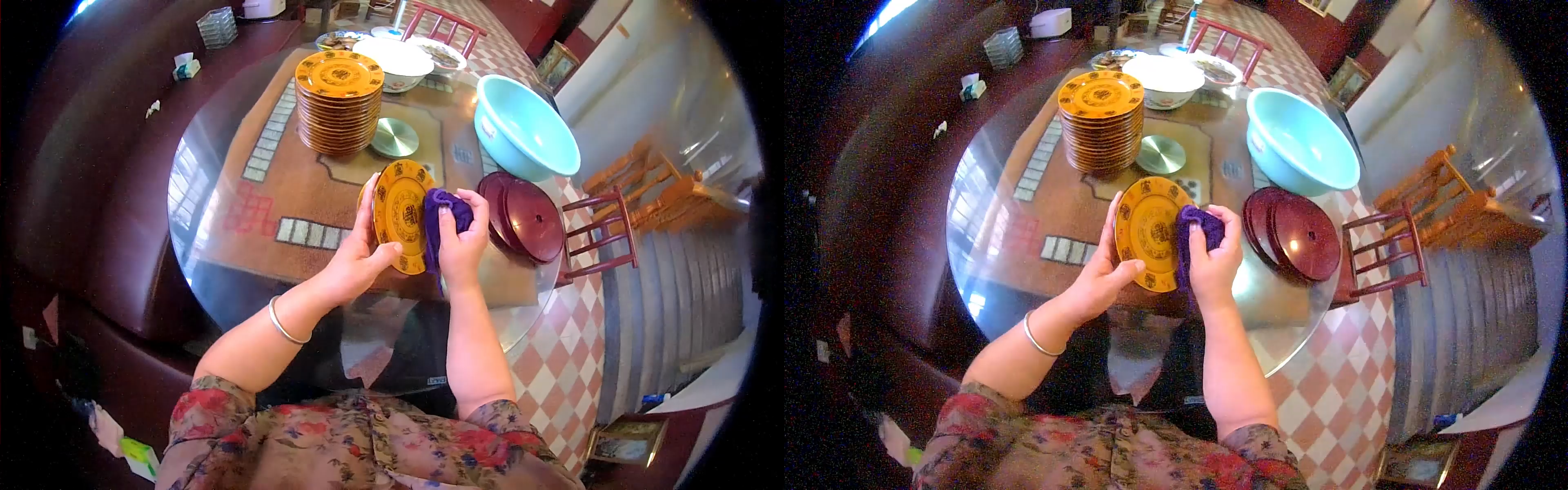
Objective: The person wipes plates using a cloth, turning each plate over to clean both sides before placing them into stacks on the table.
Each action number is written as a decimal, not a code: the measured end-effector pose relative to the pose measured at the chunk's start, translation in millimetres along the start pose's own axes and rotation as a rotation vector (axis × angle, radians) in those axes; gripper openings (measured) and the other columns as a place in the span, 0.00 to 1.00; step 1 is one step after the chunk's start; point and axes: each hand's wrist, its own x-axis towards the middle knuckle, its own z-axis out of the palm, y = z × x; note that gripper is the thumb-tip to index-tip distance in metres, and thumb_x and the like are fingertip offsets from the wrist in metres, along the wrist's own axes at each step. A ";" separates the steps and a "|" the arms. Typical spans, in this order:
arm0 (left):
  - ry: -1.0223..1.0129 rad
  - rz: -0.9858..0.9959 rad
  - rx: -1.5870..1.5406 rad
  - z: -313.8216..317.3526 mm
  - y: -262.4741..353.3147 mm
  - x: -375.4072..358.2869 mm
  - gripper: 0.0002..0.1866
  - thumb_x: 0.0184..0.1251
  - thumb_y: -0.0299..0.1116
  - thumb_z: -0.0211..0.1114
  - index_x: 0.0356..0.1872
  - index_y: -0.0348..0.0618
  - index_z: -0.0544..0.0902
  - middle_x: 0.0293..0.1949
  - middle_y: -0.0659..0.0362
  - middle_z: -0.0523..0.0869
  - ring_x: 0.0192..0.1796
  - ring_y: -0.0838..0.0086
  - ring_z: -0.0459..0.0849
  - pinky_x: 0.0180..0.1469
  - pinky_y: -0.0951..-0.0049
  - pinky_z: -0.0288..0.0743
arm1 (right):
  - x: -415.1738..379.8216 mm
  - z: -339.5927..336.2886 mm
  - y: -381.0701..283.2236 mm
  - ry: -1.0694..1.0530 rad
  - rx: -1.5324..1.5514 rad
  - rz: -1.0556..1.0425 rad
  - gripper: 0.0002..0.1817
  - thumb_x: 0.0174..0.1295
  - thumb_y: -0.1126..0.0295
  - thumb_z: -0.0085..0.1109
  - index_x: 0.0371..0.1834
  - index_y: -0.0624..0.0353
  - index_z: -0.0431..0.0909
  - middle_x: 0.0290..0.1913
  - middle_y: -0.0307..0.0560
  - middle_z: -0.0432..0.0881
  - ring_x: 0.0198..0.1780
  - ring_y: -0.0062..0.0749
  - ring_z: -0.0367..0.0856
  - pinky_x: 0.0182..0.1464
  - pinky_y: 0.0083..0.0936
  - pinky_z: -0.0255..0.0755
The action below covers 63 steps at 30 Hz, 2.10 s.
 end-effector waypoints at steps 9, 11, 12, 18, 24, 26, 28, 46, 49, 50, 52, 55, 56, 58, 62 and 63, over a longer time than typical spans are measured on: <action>-0.245 -0.112 -0.160 15.2 7.9 -18.2 0.52 0.58 0.13 0.53 0.79 0.49 0.33 0.78 0.57 0.47 0.78 0.71 0.49 0.74 0.68 0.52 | -17.2 3.0 -37.6 -0.136 0.268 0.001 0.19 0.70 0.64 0.56 0.60 0.59 0.68 0.54 0.45 0.75 0.55 0.31 0.75 0.60 0.30 0.69; -0.222 -0.141 -0.089 -6.0 -15.6 -21.5 0.53 0.59 0.15 0.60 0.80 0.52 0.36 0.74 0.59 0.59 0.74 0.72 0.59 0.73 0.69 0.54 | -22.0 7.1 -61.6 -0.488 0.103 -0.263 0.21 0.67 0.62 0.55 0.58 0.62 0.71 0.57 0.50 0.74 0.60 0.38 0.71 0.67 0.35 0.61; -0.194 -0.084 -0.017 -9.4 -9.2 -18.3 0.54 0.58 0.15 0.61 0.80 0.52 0.37 0.72 0.59 0.62 0.72 0.71 0.63 0.72 0.69 0.56 | -24.8 6.9 -69.5 -0.539 0.005 -0.293 0.17 0.60 0.69 0.57 0.53 0.59 0.76 0.56 0.53 0.74 0.58 0.47 0.71 0.65 0.39 0.61; -0.122 -0.045 -0.279 -12.5 22.5 -7.9 0.53 0.53 0.10 0.52 0.80 0.53 0.39 0.75 0.58 0.57 0.75 0.73 0.59 0.73 0.69 0.56 | -2.0 -0.3 -42.0 -0.249 -0.450 -0.325 0.19 0.46 0.85 0.54 0.45 0.61 0.76 0.48 0.54 0.74 0.54 0.50 0.72 0.61 0.41 0.65; -0.303 -0.179 -0.080 -3.9 5.4 -18.8 0.51 0.53 0.13 0.54 0.80 0.47 0.42 0.75 0.59 0.56 0.75 0.77 0.56 0.74 0.72 0.52 | -21.0 5.7 -65.9 -0.234 -0.205 -0.416 0.23 0.43 0.85 0.53 0.46 0.59 0.77 0.48 0.54 0.75 0.52 0.49 0.73 0.60 0.40 0.66; -0.223 0.050 0.300 -13.8 15.9 -12.1 0.50 0.55 0.15 0.59 0.79 0.45 0.45 0.74 0.58 0.59 0.74 0.77 0.59 0.73 0.73 0.54 | -29.3 11.3 -72.3 -0.382 -0.141 -0.458 0.25 0.39 0.85 0.55 0.46 0.57 0.78 0.48 0.53 0.75 0.51 0.49 0.74 0.59 0.40 0.67; -0.100 0.008 -0.063 -16.7 26.2 -9.8 0.52 0.52 0.14 0.60 0.80 0.47 0.44 0.74 0.57 0.62 0.73 0.72 0.63 0.73 0.70 0.56 | -25.1 13.1 -64.8 -0.387 -0.203 -0.502 0.27 0.37 0.85 0.56 0.46 0.57 0.78 0.47 0.52 0.75 0.51 0.50 0.73 0.58 0.39 0.68; -0.150 0.579 1.104 -38.6 14.5 0.7 0.47 0.44 0.18 0.64 0.74 0.56 0.65 0.77 0.43 0.51 0.78 0.48 0.53 0.74 0.52 0.54 | 11.6 -35.4 -23.6 -0.321 0.817 0.672 0.22 0.64 0.74 0.56 0.62 0.66 0.71 0.56 0.51 0.81 0.54 0.36 0.82 0.58 0.33 0.76; -0.166 0.713 1.423 -25.1 26.9 -4.3 0.31 0.49 0.24 0.71 0.59 0.58 0.82 0.71 0.50 0.69 0.78 0.54 0.56 0.77 0.50 0.46 | 10.1 -34.2 -18.3 -0.378 0.783 0.694 0.21 0.65 0.72 0.55 0.62 0.65 0.72 0.56 0.51 0.81 0.55 0.37 0.82 0.58 0.33 0.76; -0.214 0.715 1.457 -26.4 28.5 -4.1 0.29 0.50 0.25 0.71 0.58 0.57 0.83 0.68 0.52 0.73 0.75 0.55 0.61 0.76 0.50 0.50 | 8.4 -33.3 -13.6 -0.375 0.786 0.697 0.21 0.67 0.68 0.54 0.61 0.65 0.72 0.55 0.51 0.81 0.55 0.37 0.82 0.58 0.33 0.76; -0.303 0.723 1.520 -30.1 31.0 -2.8 0.26 0.52 0.28 0.72 0.57 0.55 0.84 0.61 0.56 0.82 0.70 0.57 0.72 0.74 0.51 0.58 | 8.8 -32.9 -16.9 -0.349 0.863 0.728 0.22 0.71 0.61 0.52 0.61 0.64 0.73 0.55 0.50 0.82 0.55 0.38 0.82 0.58 0.35 0.76; -0.205 0.530 1.032 -26.8 18.7 -1.6 0.23 0.57 0.27 0.71 0.57 0.49 0.83 0.54 0.55 0.86 0.60 0.60 0.83 0.66 0.58 0.71 | 15.1 -40.8 -29.8 -0.252 0.969 0.727 0.32 0.74 0.43 0.39 0.62 0.62 0.73 0.57 0.49 0.81 0.57 0.40 0.80 0.61 0.41 0.74; -0.093 0.320 0.774 -16.7 17.1 -11.3 0.20 0.66 0.23 0.63 0.60 0.47 0.81 0.52 0.56 0.87 0.52 0.65 0.87 0.57 0.69 0.78 | 13.9 -48.2 -25.6 -0.205 1.182 0.624 0.31 0.75 0.45 0.39 0.62 0.61 0.73 0.57 0.50 0.81 0.58 0.41 0.80 0.61 0.42 0.74; -0.025 -0.088 0.306 -15.1 8.9 -18.0 0.18 0.72 0.27 0.61 0.61 0.38 0.76 0.53 0.57 0.85 0.54 0.75 0.81 0.59 0.72 0.75 | 14.0 -47.4 -46.8 0.208 1.336 0.531 0.29 0.75 0.46 0.38 0.61 0.60 0.73 0.56 0.51 0.81 0.59 0.42 0.79 0.63 0.47 0.72; -0.055 -0.206 -0.158 -9.8 8.2 -15.6 0.19 0.71 0.28 0.63 0.59 0.34 0.74 0.54 0.60 0.81 0.56 0.76 0.78 0.60 0.71 0.73 | -17.4 -14.7 -56.3 -0.030 0.548 -0.009 0.17 0.70 0.64 0.57 0.58 0.58 0.71 0.62 0.47 0.72 0.65 0.48 0.71 0.71 0.46 0.60; -0.059 -0.219 -0.129 -11.7 5.7 -16.3 0.20 0.70 0.28 0.64 0.60 0.34 0.74 0.54 0.60 0.82 0.56 0.75 0.78 0.61 0.70 0.73 | -15.2 -10.8 -56.2 -0.236 -0.093 -0.326 0.19 0.63 0.70 0.62 0.57 0.56 0.73 0.60 0.50 0.74 0.66 0.48 0.69 0.70 0.44 0.58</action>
